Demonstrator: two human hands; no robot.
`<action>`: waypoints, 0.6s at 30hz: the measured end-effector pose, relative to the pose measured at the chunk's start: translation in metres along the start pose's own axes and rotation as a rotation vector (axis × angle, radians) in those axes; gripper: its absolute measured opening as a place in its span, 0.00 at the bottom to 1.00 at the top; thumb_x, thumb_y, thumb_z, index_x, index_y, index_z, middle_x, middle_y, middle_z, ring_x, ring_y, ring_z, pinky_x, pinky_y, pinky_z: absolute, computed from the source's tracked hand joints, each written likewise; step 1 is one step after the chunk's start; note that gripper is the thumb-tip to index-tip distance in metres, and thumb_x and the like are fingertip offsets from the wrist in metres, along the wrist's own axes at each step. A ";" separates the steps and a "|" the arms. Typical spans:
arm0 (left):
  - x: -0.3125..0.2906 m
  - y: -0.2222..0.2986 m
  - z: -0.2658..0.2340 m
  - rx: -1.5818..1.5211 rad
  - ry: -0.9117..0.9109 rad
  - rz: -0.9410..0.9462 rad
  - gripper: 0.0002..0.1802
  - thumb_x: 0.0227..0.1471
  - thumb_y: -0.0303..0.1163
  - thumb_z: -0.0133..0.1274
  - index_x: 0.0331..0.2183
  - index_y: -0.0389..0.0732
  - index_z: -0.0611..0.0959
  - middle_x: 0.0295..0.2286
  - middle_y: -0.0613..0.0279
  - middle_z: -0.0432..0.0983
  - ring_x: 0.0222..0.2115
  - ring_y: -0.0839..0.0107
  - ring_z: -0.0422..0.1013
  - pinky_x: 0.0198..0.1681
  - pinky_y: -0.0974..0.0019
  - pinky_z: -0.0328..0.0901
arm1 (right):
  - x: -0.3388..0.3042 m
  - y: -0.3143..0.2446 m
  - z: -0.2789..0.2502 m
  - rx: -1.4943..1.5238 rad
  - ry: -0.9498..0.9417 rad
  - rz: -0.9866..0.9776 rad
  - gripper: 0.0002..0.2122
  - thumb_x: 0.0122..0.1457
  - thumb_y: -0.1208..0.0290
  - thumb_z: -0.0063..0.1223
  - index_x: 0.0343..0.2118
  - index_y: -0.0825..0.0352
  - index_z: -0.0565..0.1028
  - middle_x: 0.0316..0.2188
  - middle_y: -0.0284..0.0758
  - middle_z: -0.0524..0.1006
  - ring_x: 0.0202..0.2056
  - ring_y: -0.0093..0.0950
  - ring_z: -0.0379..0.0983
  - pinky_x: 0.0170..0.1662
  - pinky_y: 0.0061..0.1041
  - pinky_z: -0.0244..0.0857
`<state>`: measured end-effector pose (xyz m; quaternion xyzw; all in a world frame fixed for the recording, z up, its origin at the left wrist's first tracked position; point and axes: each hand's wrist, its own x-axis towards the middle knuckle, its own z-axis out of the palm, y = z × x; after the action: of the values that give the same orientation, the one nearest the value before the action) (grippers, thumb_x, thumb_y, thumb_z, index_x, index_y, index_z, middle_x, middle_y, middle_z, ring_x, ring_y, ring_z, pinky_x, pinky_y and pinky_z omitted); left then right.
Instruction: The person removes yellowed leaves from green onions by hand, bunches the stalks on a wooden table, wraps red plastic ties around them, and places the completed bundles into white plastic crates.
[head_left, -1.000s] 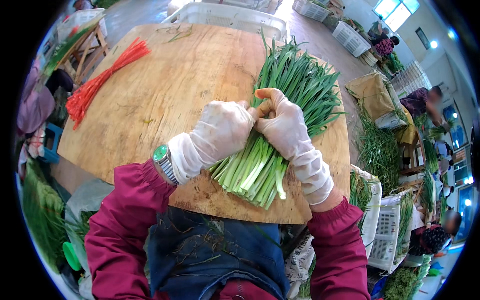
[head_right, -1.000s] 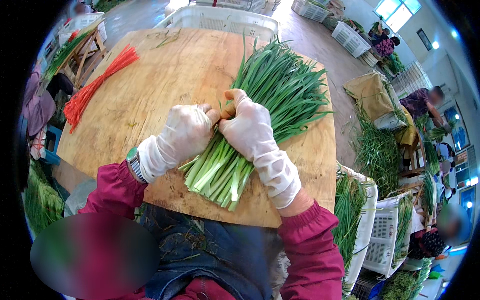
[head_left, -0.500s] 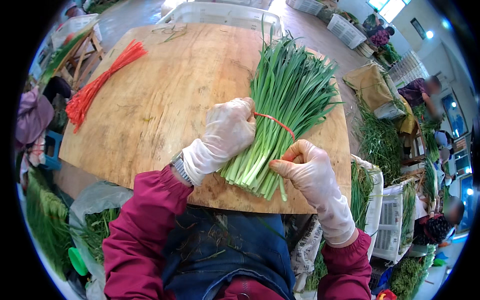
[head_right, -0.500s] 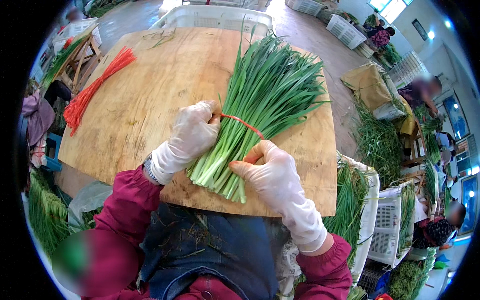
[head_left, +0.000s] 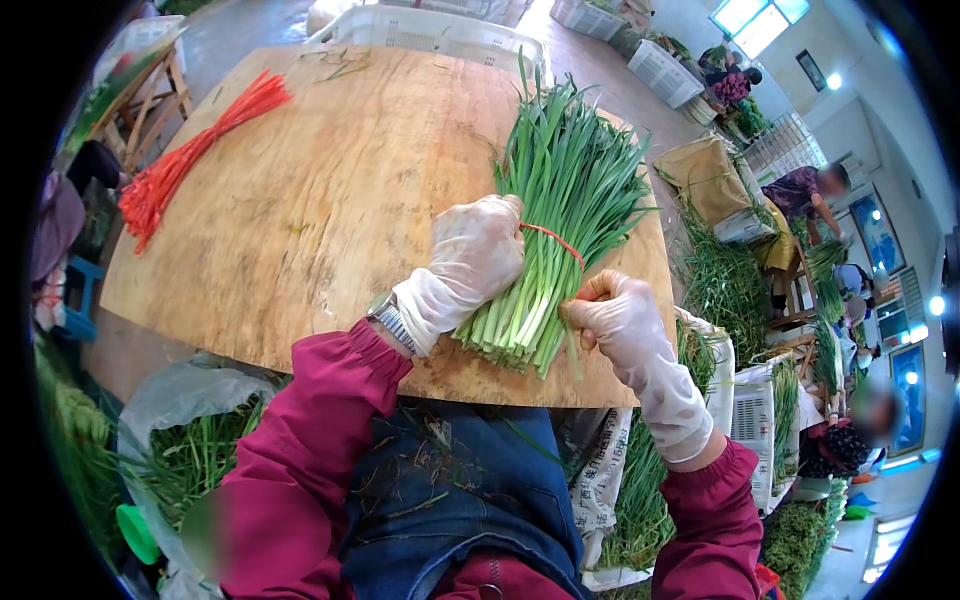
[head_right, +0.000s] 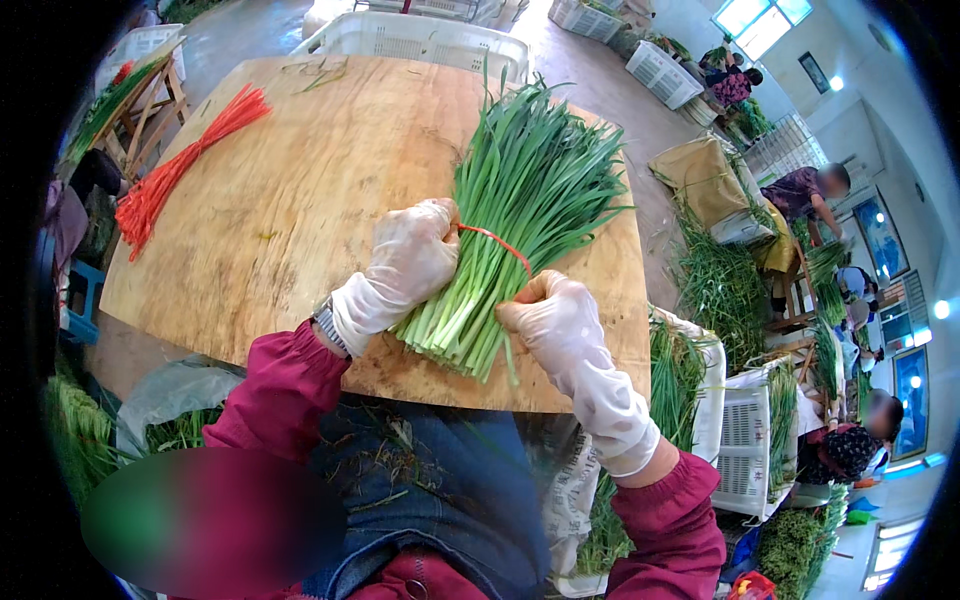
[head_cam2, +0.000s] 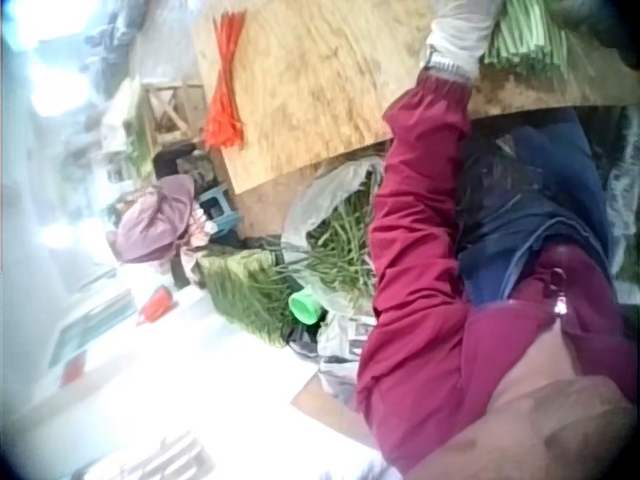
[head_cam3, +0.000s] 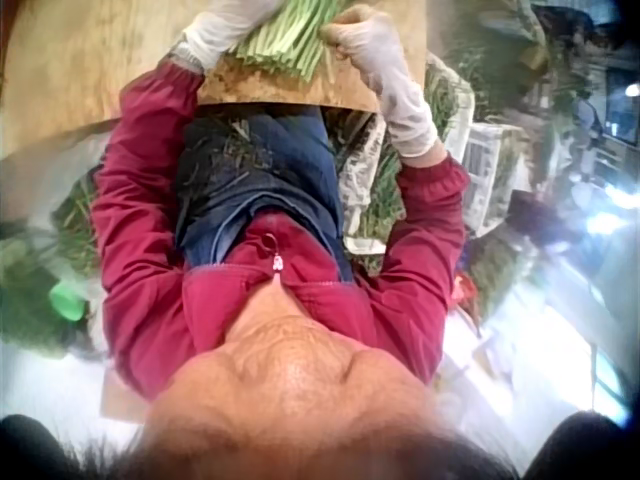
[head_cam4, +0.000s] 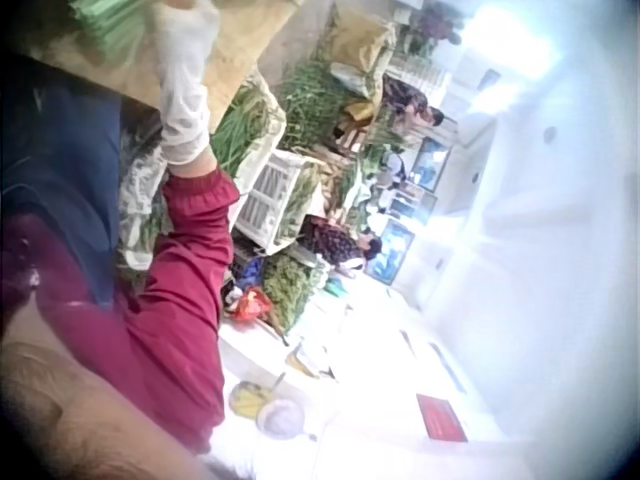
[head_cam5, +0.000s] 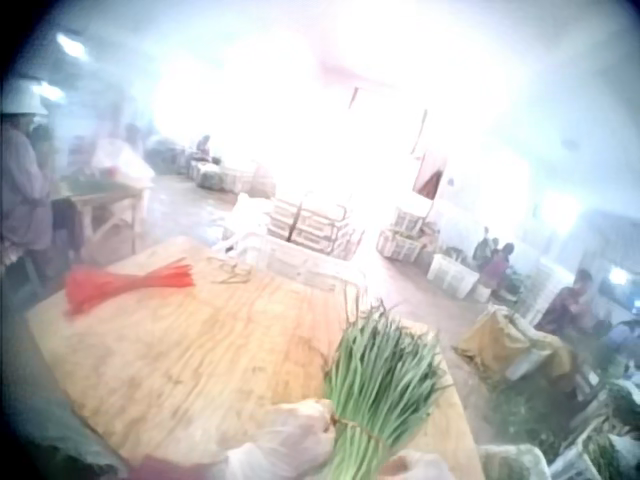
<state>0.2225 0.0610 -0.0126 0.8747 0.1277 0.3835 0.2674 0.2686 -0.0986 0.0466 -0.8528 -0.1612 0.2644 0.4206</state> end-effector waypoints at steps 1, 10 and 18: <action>0.000 -0.001 0.001 -0.017 0.014 0.004 0.03 0.34 0.26 0.47 0.19 0.39 0.73 0.18 0.52 0.70 0.22 0.55 0.69 0.24 0.58 0.63 | 0.000 -0.001 0.001 -0.011 0.023 -0.012 0.07 0.41 0.76 0.56 0.21 0.72 0.69 0.15 0.34 0.71 0.15 0.18 0.65 0.15 0.17 0.58; -0.003 -0.001 0.003 -0.064 0.040 -0.014 0.02 0.35 0.25 0.46 0.19 0.39 0.72 0.18 0.51 0.69 0.21 0.53 0.68 0.24 0.58 0.62 | 0.007 -0.010 0.004 0.504 -0.075 0.151 0.07 0.47 0.79 0.50 0.27 0.77 0.66 0.17 0.38 0.70 0.14 0.24 0.69 0.11 0.16 0.63; -0.004 -0.002 0.004 -0.077 0.067 0.052 0.02 0.33 0.24 0.46 0.18 0.39 0.72 0.19 0.52 0.70 0.21 0.54 0.68 0.24 0.58 0.62 | 0.007 0.010 0.005 0.519 -0.122 0.175 0.05 0.49 0.79 0.49 0.25 0.75 0.66 0.17 0.37 0.69 0.15 0.25 0.69 0.12 0.18 0.64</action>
<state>0.2225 0.0590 -0.0184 0.8535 0.0987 0.4239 0.2865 0.2720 -0.0975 0.0341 -0.7099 -0.0388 0.3828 0.5899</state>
